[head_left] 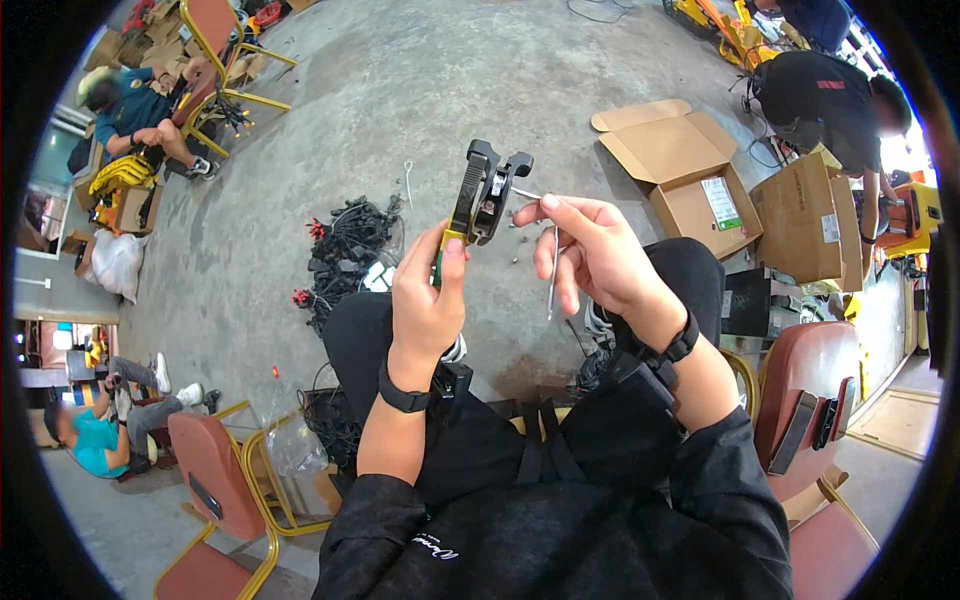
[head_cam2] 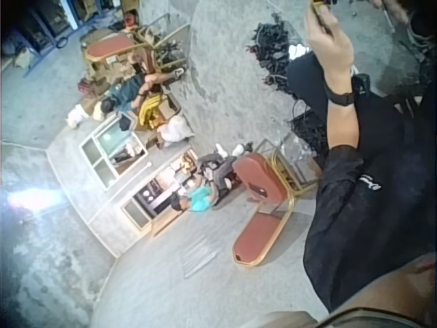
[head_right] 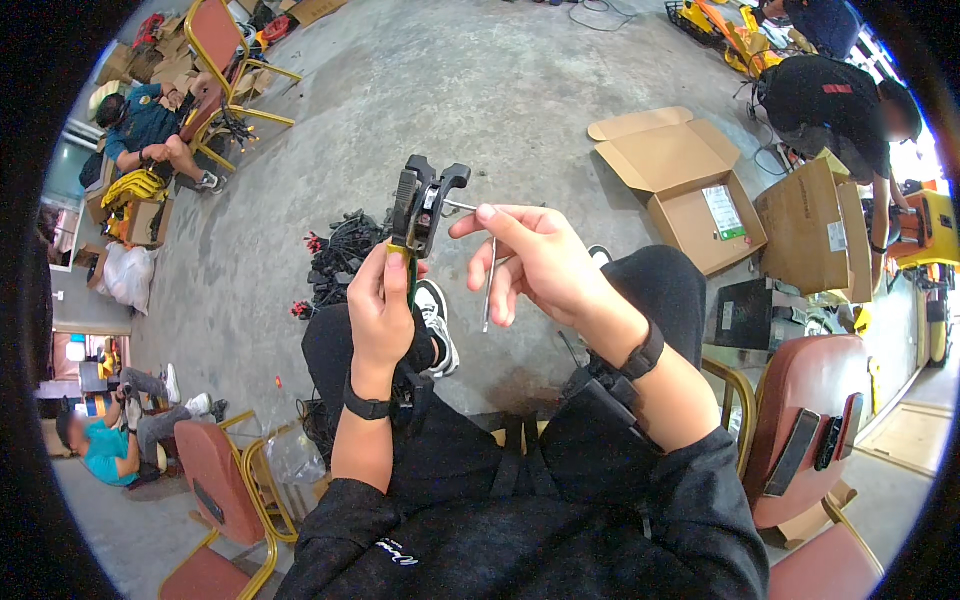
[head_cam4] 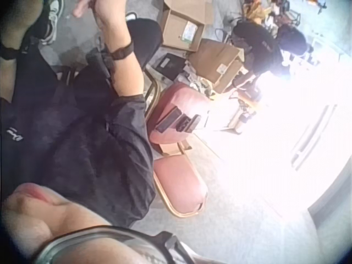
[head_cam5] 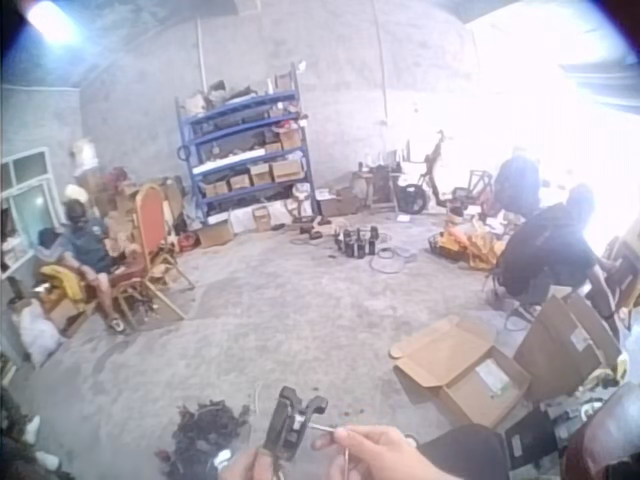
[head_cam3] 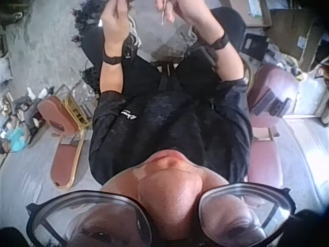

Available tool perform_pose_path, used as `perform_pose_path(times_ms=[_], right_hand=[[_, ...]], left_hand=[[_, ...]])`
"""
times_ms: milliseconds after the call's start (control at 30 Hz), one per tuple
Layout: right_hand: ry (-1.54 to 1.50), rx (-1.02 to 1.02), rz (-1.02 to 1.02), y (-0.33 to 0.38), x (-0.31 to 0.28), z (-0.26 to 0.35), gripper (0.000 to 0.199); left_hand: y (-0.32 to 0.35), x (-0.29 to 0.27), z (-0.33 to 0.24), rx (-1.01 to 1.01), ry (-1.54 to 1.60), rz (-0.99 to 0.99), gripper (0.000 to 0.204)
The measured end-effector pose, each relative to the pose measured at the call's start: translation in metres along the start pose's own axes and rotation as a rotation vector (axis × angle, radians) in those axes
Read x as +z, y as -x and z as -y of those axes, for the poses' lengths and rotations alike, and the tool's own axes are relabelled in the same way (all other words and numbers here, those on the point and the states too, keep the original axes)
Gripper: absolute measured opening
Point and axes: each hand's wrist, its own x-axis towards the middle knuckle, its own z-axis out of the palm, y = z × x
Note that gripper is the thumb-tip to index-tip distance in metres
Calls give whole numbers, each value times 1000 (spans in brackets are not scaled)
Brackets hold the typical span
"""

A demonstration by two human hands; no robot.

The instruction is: The person sits on the floor and uses a screwdriver to tighten screws on a small black electronic component. They manipulate the device with both hands, adjusting its position and using the tool to secure parts.

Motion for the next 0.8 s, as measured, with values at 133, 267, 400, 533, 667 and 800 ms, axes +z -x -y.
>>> perform_pose_path(times_ms=[133, 267, 400, 533, 667, 800], right_hand=[[-31, 50, -80, -1, 0, 0, 37], [363, -220, -205, -1, 9, -9, 26], [1127, -863, -369, -10, -2, -22, 17], [1253, -1014, -403, -11, 3, -18, 18], [973, -761, -322, -10, -4, -22, 18], [469, -314, -175, -2, 5, -13, 26]], left_hand=[[-2, 2, 3, 107, -100, -45, 39], [0, 2, 4, -30, 25, -9, 40], [1, 3, -2, -158, 221, 11, 41], [2, 4, -4, -225, 320, 32, 42], [1, 5, -5, -248, 366, 22, 41], [2, 4, -5, -234, 389, 8, 41]])
